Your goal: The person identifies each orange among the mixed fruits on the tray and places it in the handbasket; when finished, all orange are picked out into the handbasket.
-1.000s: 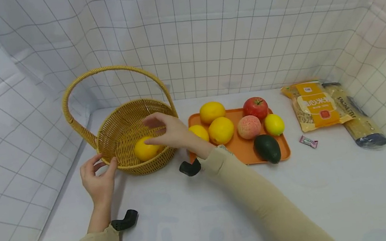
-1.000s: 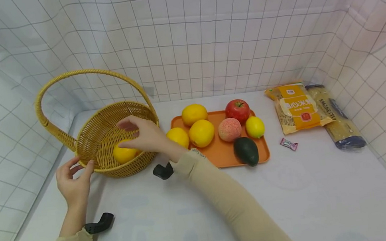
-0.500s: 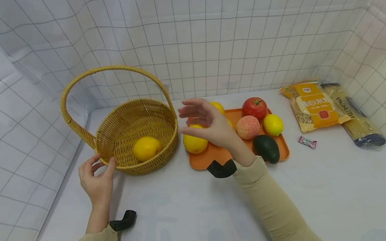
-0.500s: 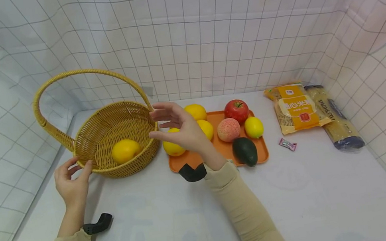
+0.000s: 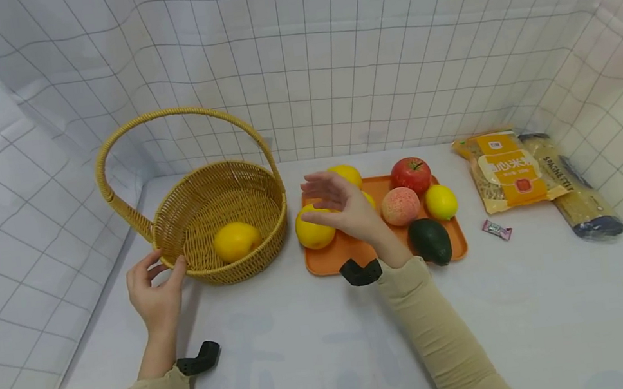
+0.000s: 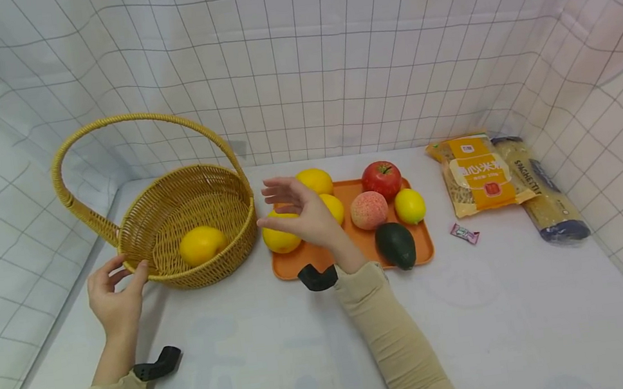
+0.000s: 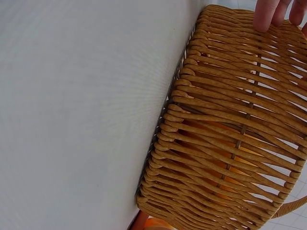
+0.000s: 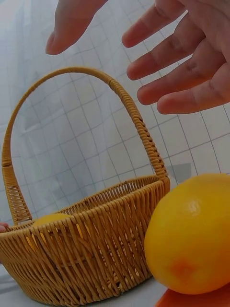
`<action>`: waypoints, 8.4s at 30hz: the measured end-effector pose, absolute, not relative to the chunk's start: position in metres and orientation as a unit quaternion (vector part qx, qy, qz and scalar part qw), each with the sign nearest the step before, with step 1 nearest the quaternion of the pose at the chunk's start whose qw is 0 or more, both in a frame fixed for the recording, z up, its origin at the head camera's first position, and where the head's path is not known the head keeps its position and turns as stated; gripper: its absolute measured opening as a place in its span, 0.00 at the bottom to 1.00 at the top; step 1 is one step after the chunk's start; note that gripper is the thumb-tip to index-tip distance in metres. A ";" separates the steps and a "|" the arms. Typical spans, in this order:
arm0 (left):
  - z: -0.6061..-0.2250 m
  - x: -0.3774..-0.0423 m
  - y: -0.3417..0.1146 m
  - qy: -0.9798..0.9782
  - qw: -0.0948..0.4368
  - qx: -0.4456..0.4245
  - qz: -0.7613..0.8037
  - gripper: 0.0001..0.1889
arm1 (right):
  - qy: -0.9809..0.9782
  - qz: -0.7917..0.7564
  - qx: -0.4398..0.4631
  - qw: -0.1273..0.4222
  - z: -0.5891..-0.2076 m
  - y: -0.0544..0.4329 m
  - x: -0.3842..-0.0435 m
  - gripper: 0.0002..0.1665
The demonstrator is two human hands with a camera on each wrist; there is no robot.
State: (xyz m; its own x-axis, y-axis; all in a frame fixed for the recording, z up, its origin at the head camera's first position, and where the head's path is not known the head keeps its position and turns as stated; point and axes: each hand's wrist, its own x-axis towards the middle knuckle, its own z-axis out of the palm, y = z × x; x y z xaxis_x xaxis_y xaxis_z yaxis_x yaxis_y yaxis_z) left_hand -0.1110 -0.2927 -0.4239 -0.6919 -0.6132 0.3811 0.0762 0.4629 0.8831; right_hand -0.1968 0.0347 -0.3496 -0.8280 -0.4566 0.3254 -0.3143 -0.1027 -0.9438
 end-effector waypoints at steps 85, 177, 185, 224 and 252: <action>-0.414 -0.108 -0.284 -0.762 0.370 0.157 -0.508 0.20 | 0.789 -0.570 -0.218 0.075 -0.330 -0.017 -0.217 0.43; -0.392 -0.098 -0.269 -0.764 0.361 0.159 -0.511 0.20 | 0.785 -0.589 -0.174 0.084 -0.368 0.110 -0.242 0.39; -0.396 -0.101 -0.271 -0.756 0.364 0.160 -0.521 0.21 | 0.810 -0.546 -0.182 0.109 -0.373 0.108 -0.244 0.41; -0.396 -0.099 -0.270 -0.771 0.354 0.170 -0.501 0.20 | 0.828 -0.521 -0.192 0.084 -0.365 0.063 -0.229 0.37; -0.394 -0.097 -0.271 -0.770 0.353 0.160 -0.507 0.20 | 0.805 -0.508 -0.302 0.059 -0.353 -0.136 -0.249 0.33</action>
